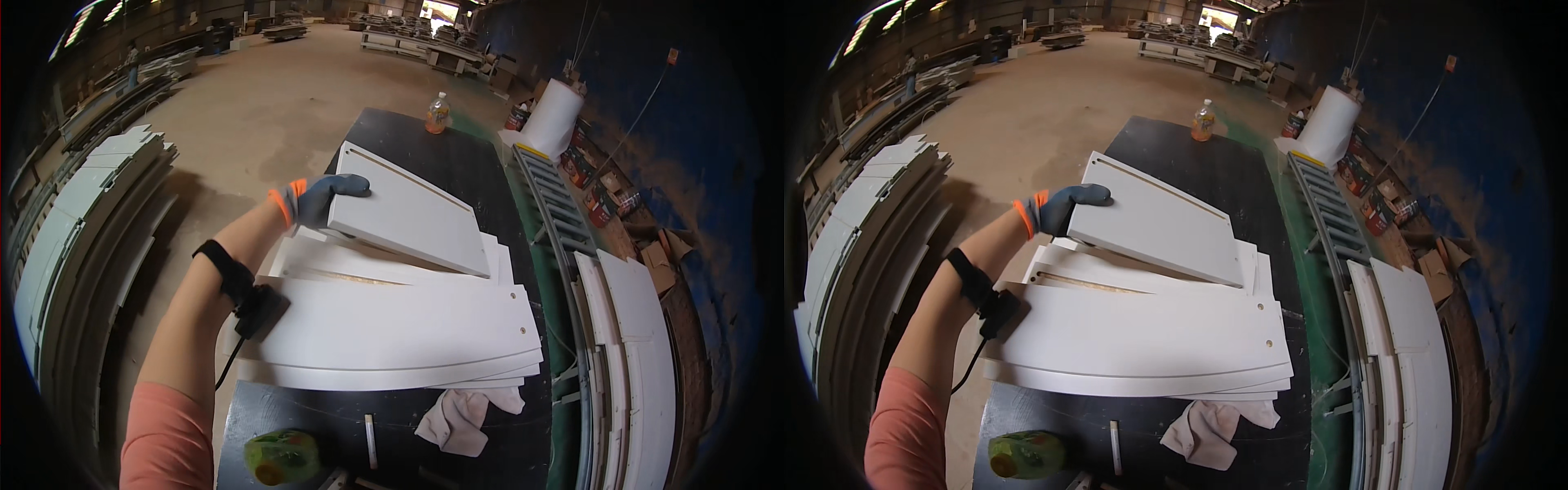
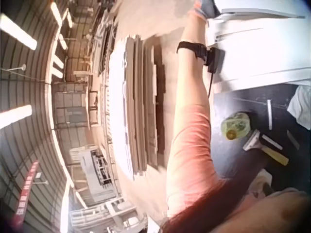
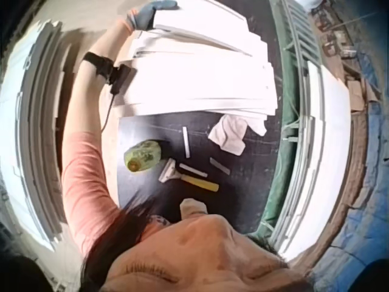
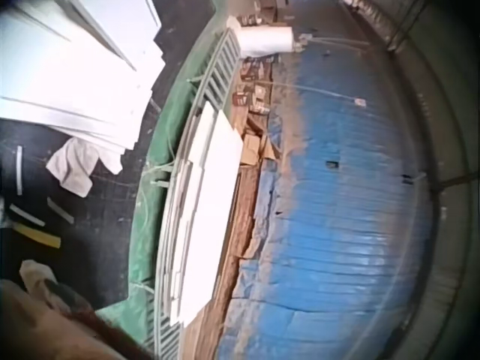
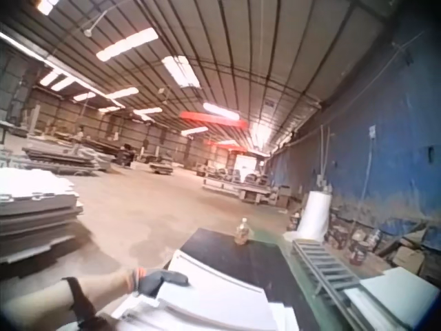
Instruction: The recorder cleans and scrapes residue off white furniture panels on a work table.
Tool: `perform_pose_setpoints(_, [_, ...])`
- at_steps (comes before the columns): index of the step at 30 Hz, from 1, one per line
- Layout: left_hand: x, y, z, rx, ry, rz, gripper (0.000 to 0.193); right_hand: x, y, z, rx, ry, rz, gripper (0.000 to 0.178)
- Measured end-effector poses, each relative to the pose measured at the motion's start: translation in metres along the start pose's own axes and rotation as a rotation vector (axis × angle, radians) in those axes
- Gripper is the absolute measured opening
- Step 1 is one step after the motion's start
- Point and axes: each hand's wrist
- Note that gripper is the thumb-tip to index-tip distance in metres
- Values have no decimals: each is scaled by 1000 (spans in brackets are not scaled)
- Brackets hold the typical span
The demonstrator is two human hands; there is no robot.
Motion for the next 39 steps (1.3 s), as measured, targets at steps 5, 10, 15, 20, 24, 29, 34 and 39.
perform_pose_setpoints(5, [3,5,19,143,-100,887,51,-11,2,8,13,-23,-16,55])
perform_pose_setpoints(10, [-20,-49,54,315,-63,1494,70,-16,7,19,19,-16,-51,55])
perform_pose_setpoints(15, [16,-41,37,110,8,1617,79,-17,17,22,32,-28,-80,55])
perform_pose_setpoints(20, [46,-26,-60,216,-201,1311,89,-12,25,19,33,-21,-143,54])
perform_pose_setpoints(24, [14,-56,-176,-323,-86,1090,47,-9,34,13,32,-30,-230,54])
perform_pose_setpoints(29, [-22,17,-245,195,-479,-312,60,2,46,5,42,-66,-364,54])
perform_pose_setpoints(34, [-11,36,-253,-23,-217,84,72,17,57,-6,45,-119,-502,54])
perform_pose_setpoints(39, [-13,23,-246,150,-279,161,54,27,54,-19,61,-181,-573,53])
Point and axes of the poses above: each hand's wrist, its own z-axis towards the middle knuckle, its own y-axis out of the palm, x = y × z, and after that the axes turned 12 degrees about y, right-handed
